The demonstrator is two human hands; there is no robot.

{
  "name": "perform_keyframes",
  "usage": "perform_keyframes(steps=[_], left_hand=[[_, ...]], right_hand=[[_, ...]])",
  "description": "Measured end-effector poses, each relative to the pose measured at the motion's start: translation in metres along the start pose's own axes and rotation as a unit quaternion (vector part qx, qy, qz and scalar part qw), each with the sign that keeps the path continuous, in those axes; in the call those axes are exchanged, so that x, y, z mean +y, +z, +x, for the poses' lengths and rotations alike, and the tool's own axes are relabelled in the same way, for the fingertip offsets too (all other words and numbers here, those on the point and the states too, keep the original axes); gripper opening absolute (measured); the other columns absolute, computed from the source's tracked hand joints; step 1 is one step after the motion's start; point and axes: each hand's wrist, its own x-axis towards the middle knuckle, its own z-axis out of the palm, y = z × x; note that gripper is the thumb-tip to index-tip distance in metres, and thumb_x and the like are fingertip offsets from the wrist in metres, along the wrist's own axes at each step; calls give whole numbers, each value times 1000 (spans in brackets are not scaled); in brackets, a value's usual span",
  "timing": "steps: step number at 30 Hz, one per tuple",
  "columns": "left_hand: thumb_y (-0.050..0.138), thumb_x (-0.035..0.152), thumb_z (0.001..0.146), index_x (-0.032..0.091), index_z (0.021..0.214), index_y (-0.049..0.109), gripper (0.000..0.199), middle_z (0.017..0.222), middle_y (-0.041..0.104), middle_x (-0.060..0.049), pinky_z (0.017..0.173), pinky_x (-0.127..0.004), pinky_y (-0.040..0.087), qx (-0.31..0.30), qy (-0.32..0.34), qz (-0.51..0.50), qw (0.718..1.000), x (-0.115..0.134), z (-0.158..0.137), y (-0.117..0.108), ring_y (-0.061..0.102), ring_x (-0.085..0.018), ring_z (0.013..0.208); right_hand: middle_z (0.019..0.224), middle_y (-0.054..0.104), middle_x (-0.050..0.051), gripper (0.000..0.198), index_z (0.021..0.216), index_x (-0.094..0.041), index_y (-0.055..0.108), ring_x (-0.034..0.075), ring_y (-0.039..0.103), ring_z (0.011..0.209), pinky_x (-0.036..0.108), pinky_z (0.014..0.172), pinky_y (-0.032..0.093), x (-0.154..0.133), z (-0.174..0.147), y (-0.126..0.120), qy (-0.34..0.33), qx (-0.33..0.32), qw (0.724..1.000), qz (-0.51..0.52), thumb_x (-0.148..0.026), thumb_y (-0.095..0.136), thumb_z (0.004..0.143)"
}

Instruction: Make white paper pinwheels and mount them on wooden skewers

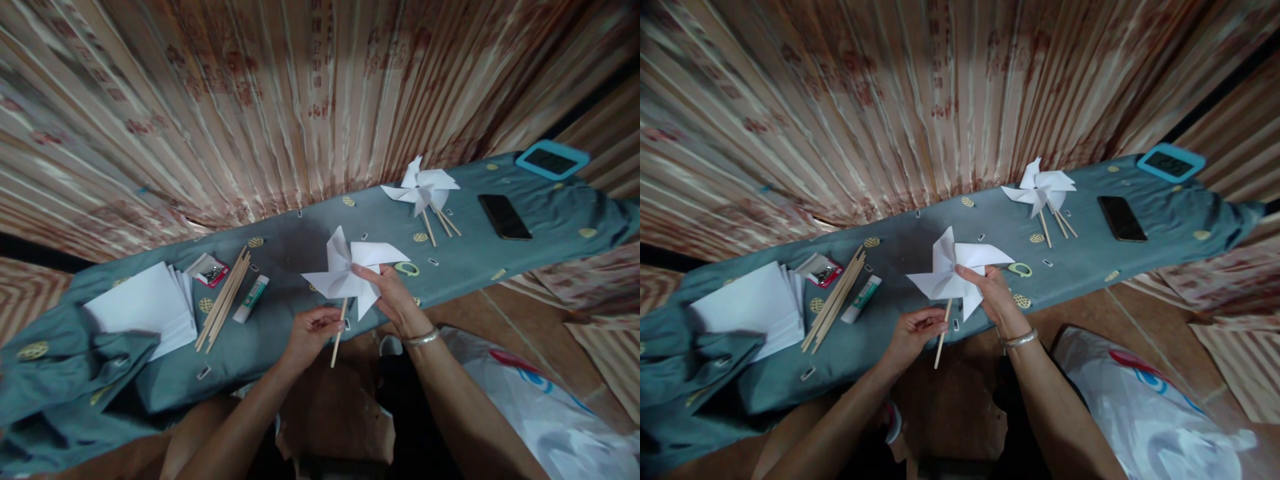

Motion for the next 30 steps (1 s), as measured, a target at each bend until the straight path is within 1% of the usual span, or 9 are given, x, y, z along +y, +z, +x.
perform_keyframes(steps=[3, 6, 10, 15, 20, 25, 30], left_hand=[[87, 33, 52, 17, 71, 78, 27, 65, 70, -2, 63, -25, 51, -6, 8, 17, 1000, -1, 0, 1, 60, -12, 59], [88, 33, 52, 17, 70, 78, 26, 64, 69, -2, 62, -25, 51, -2, 12, 16, 1000, -3, 0, 2, 59, -12, 58], [88, 32, 52, 17, 70, 78, 25, 63, 69, -2, 63, -25, 51, 2, 17, 8, 1000, -3, 0, 1, 59, -12, 58], [87, 32, 53, 18, 70, 78, 24, 66, 70, -2, 64, -25, 52, -2, 26, 17, 1000, -1, 0, 0, 59, -12, 59], [86, 32, 55, 19, 69, 79, 21, 67, 70, -3, 62, -24, 50, 9, 38, 33, 999, 0, 0, 0, 59, -12, 61], [84, 33, 58, 19, 71, 80, 20, 68, 70, -4, 61, -24, 50, 8, 42, 61, 997, 1, -1, -1, 59, -13, 62], [83, 33, 59, 19, 72, 80, 20, 69, 70, -4, 62, -25, 50, 8, 50, 72, 996, 1, -1, -1, 59, -13, 62]], right_hand=[[75, 78, 3, 35, 80, -18, 76, 21, 72, 65, 32, 68, 55, 2, 1, 0, -1, -6, 1000, 7, -34, 91, 52], [76, 78, 4, 33, 78, -19, 76, 22, 72, 68, 33, 69, 55, 2, 1, 0, 4, -6, 1000, 12, -34, 90, 52], [74, 78, 3, 31, 77, -19, 75, 22, 72, 67, 34, 70, 56, 3, 1, -1, 5, -15, 1000, 22, -34, 90, 54], [71, 77, 1, 34, 77, -19, 74, 20, 71, 64, 31, 65, 54, 4, 2, -1, 8, -12, 1000, 25, -34, 90, 52], [71, 77, 2, 34, 75, -19, 73, 21, 72, 68, 32, 69, 54, 3, 1, -1, 12, -14, 1000, 23, -35, 91, 52], [69, 77, 1, 32, 74, -19, 73, 20, 70, 64, 31, 65, 53, 2, 1, 0, 15, -11, 999, 25, -35, 91, 52], [70, 77, 1, 30, 74, -19, 74, 19, 70, 63, 30, 65, 52, 2, 0, 0, 22, -11, 999, 28, -35, 90, 53]])
